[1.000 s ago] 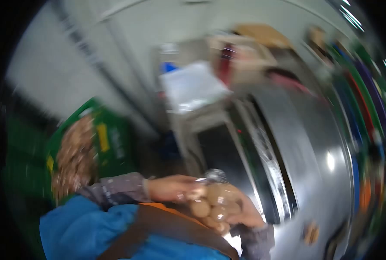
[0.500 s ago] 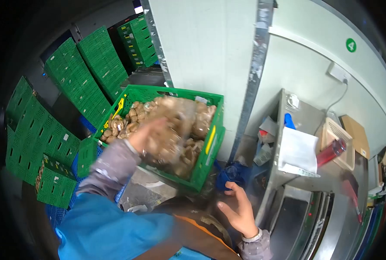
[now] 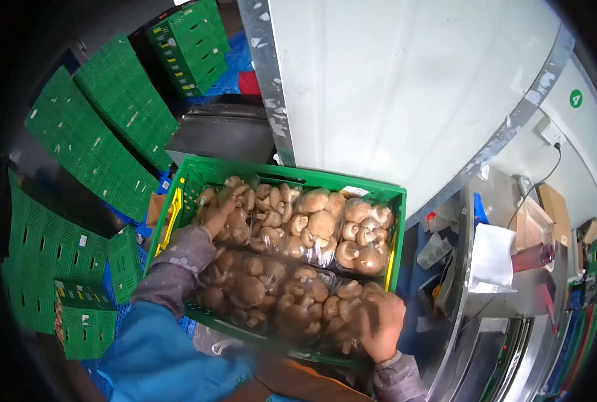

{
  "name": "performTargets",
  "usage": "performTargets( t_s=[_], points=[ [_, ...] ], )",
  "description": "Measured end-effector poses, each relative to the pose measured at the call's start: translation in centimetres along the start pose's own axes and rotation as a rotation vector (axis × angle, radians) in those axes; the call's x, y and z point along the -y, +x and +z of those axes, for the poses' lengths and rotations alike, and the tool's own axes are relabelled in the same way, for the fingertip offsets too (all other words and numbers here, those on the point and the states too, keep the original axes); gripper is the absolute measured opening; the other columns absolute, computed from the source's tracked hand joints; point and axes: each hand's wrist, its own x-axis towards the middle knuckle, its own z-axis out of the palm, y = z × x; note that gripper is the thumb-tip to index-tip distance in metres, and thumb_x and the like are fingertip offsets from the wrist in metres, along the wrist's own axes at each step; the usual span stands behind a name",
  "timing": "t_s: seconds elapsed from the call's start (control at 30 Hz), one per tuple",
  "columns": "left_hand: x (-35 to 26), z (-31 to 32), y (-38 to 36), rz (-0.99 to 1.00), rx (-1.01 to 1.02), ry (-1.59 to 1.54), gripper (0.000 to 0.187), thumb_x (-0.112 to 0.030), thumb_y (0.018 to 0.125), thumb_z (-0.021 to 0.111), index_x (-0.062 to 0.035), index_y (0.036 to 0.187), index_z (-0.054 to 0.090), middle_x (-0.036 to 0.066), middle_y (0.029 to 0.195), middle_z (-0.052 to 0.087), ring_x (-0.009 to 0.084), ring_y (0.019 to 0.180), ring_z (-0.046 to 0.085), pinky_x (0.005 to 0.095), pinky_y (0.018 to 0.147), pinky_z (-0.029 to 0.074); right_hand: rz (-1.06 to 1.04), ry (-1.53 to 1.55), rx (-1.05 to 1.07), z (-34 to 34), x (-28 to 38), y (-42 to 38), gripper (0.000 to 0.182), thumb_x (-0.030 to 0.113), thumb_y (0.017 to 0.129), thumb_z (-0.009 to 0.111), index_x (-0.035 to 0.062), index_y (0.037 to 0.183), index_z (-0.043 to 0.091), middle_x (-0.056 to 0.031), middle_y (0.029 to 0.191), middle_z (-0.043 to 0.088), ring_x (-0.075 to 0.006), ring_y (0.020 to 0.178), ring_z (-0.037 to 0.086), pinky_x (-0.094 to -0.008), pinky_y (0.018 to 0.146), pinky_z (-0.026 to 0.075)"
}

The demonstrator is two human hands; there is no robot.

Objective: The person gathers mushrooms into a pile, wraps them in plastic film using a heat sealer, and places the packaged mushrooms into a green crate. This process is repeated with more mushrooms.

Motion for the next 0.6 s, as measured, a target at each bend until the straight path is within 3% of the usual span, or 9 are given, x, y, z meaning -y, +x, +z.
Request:
performTargets(
  t_s=[0.13, 0.23, 0.27, 0.33, 0.37, 0.4, 0.43, 0.5, 0.6],
  points=[
    [2.3, 1.1, 0.6, 0.205, -0.182, 0.269, 0.069, -0.045, 0.084, 0.058, 0.0049, 0.128, 0.04, 0.028, 0.127, 0.046, 0.0409, 0.118, 0.045, 0.0402, 0.1, 0.036, -0.002, -0.065, 0.035, 0.2, 0.2, 0.3, 0.029, 0.003, 0.064, 0.067, 0.0054, 0.092, 0.057, -0.013, 0.099, 0.058, -0.0334, 0.092, 0.052, -0.0402, 0.081, 0.039],
    [11.7, -2.0, 7.2, 0.695, 0.038, 1.128, 0.053, -0.032, 0.094, 0.045, 0.0026, 0.133, 0.035, 0.026, 0.135, 0.039, 0.0388, 0.125, 0.038, 0.0429, 0.105, 0.029, -0.035, -0.055, -0.022, 0.5, -0.8, -0.1, 0.028, 0.004, 0.063, 0.066, 0.0056, 0.091, 0.059, -0.0133, 0.098, 0.06, -0.0331, 0.09, 0.055, -0.0426, 0.076, 0.043],
    [11.2, -3.8, 8.3, 0.425, 0.211, 0.895, 0.053, -0.03, 0.093, 0.046, 0.0016, 0.134, 0.034, 0.024, 0.137, 0.037, 0.0358, 0.125, 0.038, 0.042, 0.106, 0.029, 0.019, -0.051, 0.045, 1.9, -2.7, -1.9, 0.03, 0.006, 0.062, 0.066, 0.0048, 0.092, 0.059, -0.0143, 0.097, 0.06, -0.0333, 0.087, 0.056, -0.0428, 0.073, 0.045],
    [2.1, -2.7, 4.8, 0.129, 0.542, -0.276, 0.057, -0.031, 0.092, 0.05, -0.0018, 0.137, 0.032, 0.018, 0.141, 0.032, 0.0318, 0.126, 0.038, 0.0396, 0.105, 0.03, -0.087, 0.09, -0.101, 1.0, -2.7, -1.3, 0.037, 0.013, 0.061, 0.065, 0.0055, 0.096, 0.059, -0.0157, 0.1, 0.057, -0.0341, 0.089, 0.056, -0.0422, 0.075, 0.046],
    [6.0, -4.5, 11.8, 0.584, 0.241, 0.549, 0.056, -0.029, 0.091, 0.054, -0.0036, 0.137, 0.034, 0.018, 0.138, 0.036, 0.0294, 0.123, 0.041, 0.0377, 0.101, 0.035, -0.043, 0.081, -0.149, 1.8, -3.0, -2.3, 0.038, 0.014, 0.064, 0.064, 0.007, 0.1, 0.058, -0.0147, 0.105, 0.055, -0.0334, 0.098, 0.052, -0.0418, 0.082, 0.043],
    [-0.7, -2.1, 9.4, 0.815, -0.054, 0.692, 0.06, -0.031, 0.088, 0.058, -0.0035, 0.136, 0.034, 0.017, 0.133, 0.041, 0.0279, 0.119, 0.043, 0.0373, 0.097, 0.039, -0.027, 0.12, -0.23, 1.6, -3.0, -3.0, 0.037, 0.012, 0.067, 0.064, 0.0074, 0.103, 0.057, -0.0132, 0.108, 0.052, -0.0322, 0.104, 0.048, -0.0416, 0.088, 0.04],
    [-5.0, 0.7, 9.2, 0.593, 0.032, 0.319, 0.064, -0.034, 0.086, 0.061, -0.0046, 0.136, 0.034, 0.015, 0.126, 0.046, 0.0263, 0.113, 0.048, 0.0355, 0.093, 0.042, -0.02, 0.15, -0.353, 0.6, -2.6, -4.0, 0.032, 0.009, 0.071, 0.063, 0.0068, 0.102, 0.056, -0.0128, 0.108, 0.051, -0.0314, 0.104, 0.047, -0.0414, 0.089, 0.038],
    [-16.7, 6.5, -5.3, 0.791, 0.281, -0.041, 0.037, -0.001, 0.089, 0.055, 0.0031, 0.124, 0.045, 0.016, 0.113, 0.057, 0.0219, 0.097, 0.058, 0.0327, 0.084, 0.049, 0.033, 0.25, -0.434, -1.5, -1.4, -6.9, 0.029, 0.008, 0.074, 0.062, 0.0063, 0.102, 0.055, -0.0131, 0.108, 0.05, -0.0315, 0.102, 0.048, -0.0413, 0.089, 0.039],
    [-24.2, 13.0, -15.9, 0.849, 0.68, -0.086, 0.044, -0.006, 0.09, 0.055, 0.0015, 0.13, 0.038, 0.019, 0.121, 0.052, 0.0262, 0.102, 0.056, 0.0375, 0.086, 0.048, 0.1, 0.151, -0.549, -9.3, -1.9, -14.7, 0.025, 0.008, 0.078, 0.061, 0.0061, 0.102, 0.055, -0.0133, 0.106, 0.051, -0.0317, 0.1, 0.049, -0.0416, 0.088, 0.039]
  ],
)
